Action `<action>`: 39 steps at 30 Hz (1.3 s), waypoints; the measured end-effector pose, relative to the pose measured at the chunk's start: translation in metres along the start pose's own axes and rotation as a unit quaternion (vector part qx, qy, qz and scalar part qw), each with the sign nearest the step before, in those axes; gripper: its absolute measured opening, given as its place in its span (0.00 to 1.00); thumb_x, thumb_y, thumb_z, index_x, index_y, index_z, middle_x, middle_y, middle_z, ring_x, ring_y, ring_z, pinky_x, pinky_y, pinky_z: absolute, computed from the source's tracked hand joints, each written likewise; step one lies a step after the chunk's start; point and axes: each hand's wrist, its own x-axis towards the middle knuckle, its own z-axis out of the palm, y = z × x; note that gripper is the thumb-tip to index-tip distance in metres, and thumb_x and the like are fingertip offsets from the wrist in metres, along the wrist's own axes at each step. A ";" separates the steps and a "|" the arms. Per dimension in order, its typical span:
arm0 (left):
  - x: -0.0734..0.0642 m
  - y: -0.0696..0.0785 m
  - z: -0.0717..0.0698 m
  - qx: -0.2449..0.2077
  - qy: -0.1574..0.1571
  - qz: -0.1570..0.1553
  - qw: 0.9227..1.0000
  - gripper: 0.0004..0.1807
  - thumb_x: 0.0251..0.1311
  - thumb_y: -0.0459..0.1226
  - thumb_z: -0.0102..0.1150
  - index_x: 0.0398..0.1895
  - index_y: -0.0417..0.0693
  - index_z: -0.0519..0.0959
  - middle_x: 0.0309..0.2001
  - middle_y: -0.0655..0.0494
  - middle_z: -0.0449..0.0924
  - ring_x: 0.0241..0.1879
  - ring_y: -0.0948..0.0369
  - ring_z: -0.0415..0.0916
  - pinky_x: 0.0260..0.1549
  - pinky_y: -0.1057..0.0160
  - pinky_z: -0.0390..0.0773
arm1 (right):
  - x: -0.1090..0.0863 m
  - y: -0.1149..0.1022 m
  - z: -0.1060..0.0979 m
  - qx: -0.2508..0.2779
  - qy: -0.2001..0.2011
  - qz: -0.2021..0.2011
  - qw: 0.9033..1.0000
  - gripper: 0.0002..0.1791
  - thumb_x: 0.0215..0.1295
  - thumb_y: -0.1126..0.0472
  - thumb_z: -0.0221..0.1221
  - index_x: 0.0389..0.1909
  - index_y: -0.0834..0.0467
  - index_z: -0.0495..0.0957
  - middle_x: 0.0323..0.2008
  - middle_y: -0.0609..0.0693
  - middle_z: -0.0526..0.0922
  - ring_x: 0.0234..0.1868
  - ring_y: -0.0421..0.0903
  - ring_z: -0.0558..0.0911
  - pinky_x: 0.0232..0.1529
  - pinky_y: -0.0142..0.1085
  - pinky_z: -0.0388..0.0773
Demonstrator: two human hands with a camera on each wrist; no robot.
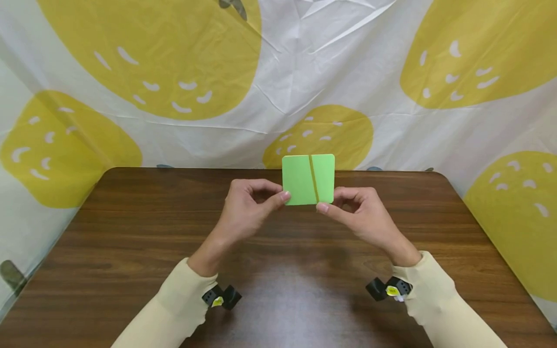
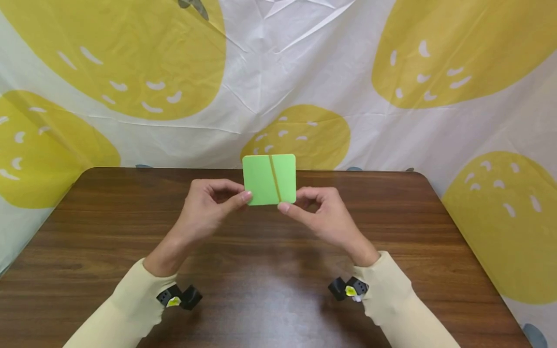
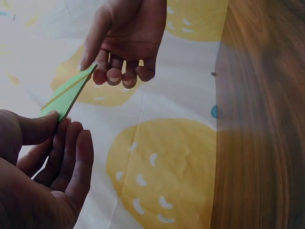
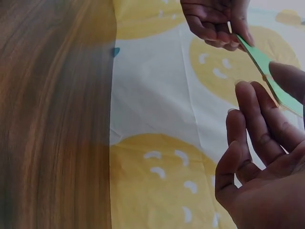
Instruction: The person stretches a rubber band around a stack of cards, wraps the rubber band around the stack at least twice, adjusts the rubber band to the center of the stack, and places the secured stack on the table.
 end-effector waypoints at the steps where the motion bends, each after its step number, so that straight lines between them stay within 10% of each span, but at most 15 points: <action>1: 0.000 0.001 0.000 0.001 0.001 0.001 1.000 0.05 0.58 0.30 0.72 0.33 0.34 0.88 0.27 0.48 0.86 0.25 0.63 0.80 0.26 0.68 0.78 | 0.000 0.000 0.001 0.002 -0.003 -0.001 1.000 0.02 0.64 0.67 0.68 0.35 0.63 0.86 0.30 0.52 0.86 0.28 0.43 0.80 0.29 0.32 0.76; 28: 0.002 0.001 0.001 0.009 -0.050 -0.001 0.999 0.05 0.62 0.31 0.68 0.33 0.35 0.87 0.26 0.53 0.85 0.27 0.62 0.78 0.28 0.68 0.76 | 0.001 -0.001 0.004 0.033 0.019 -0.013 0.999 0.05 0.66 0.68 0.65 0.39 0.68 0.85 0.32 0.55 0.86 0.29 0.42 0.81 0.32 0.33 0.78; 39: -0.002 0.007 0.006 0.014 -0.005 -0.002 1.000 0.04 0.62 0.29 0.68 0.34 0.34 0.86 0.30 0.48 0.86 0.30 0.48 0.83 0.29 0.67 0.80 | 0.001 -0.004 0.000 0.055 0.004 -0.006 0.998 0.07 0.67 0.69 0.65 0.40 0.70 0.84 0.32 0.56 0.89 0.32 0.46 0.87 0.38 0.37 0.84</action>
